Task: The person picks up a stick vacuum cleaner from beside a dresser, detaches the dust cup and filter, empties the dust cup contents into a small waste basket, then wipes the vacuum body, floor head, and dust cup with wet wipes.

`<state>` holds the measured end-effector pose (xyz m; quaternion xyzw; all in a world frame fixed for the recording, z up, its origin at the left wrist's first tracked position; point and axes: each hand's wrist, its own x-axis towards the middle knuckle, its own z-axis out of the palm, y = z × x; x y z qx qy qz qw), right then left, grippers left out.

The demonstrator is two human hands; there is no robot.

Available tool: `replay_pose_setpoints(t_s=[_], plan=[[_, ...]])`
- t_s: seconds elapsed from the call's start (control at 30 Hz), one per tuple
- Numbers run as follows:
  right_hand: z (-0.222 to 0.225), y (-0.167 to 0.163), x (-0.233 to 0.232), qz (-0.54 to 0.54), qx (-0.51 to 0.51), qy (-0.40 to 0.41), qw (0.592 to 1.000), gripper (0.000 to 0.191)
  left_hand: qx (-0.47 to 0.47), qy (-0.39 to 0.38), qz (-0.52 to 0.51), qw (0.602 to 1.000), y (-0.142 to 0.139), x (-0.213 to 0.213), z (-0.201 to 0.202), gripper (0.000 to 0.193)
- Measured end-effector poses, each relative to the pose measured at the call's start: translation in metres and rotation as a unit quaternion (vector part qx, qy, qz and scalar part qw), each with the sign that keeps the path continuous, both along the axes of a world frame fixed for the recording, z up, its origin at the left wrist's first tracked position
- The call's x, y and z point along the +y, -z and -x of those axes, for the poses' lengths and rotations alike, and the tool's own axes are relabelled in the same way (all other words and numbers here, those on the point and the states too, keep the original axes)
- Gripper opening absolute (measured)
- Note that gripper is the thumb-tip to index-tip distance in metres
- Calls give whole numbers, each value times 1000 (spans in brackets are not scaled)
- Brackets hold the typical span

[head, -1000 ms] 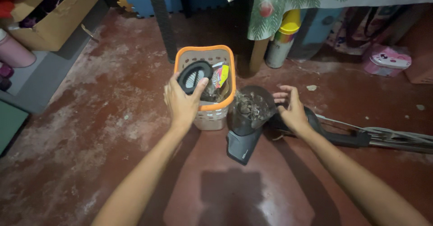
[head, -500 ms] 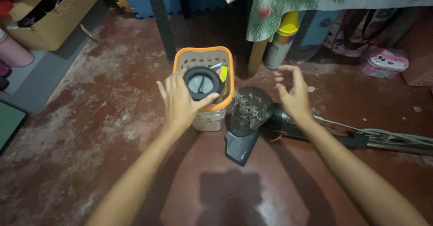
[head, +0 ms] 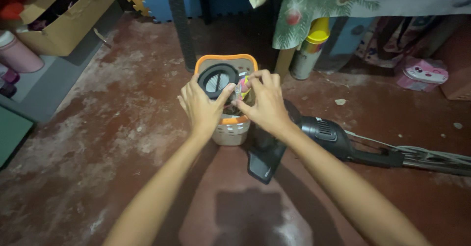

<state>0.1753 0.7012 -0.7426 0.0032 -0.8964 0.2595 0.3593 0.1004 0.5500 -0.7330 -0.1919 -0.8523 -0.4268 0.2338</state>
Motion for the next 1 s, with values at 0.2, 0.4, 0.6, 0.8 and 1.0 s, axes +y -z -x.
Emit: replay_pose_setpoints(t_s=[0.2,0.4,0.6,0.8,1.0], plan=[[33,12,-4,-1,-30,9,1000,15,-25,1,-14,1000,-8,-3,3,98],[50,16,24,-92,-146,98,980,18,-48,-76,-49,995,-21,-27,32,99],[54,8,21,-62,-179,64,980,52,-36,-110,-67,991,-20,-41,43,97],[58,-5,-15,-28,-168,29,985,31,-30,-78,-31,996,-16,-26,30,101],[56,-1,-26,-58,-117,19,991,23,29,-57,-21,998,-17,-15,21,102]])
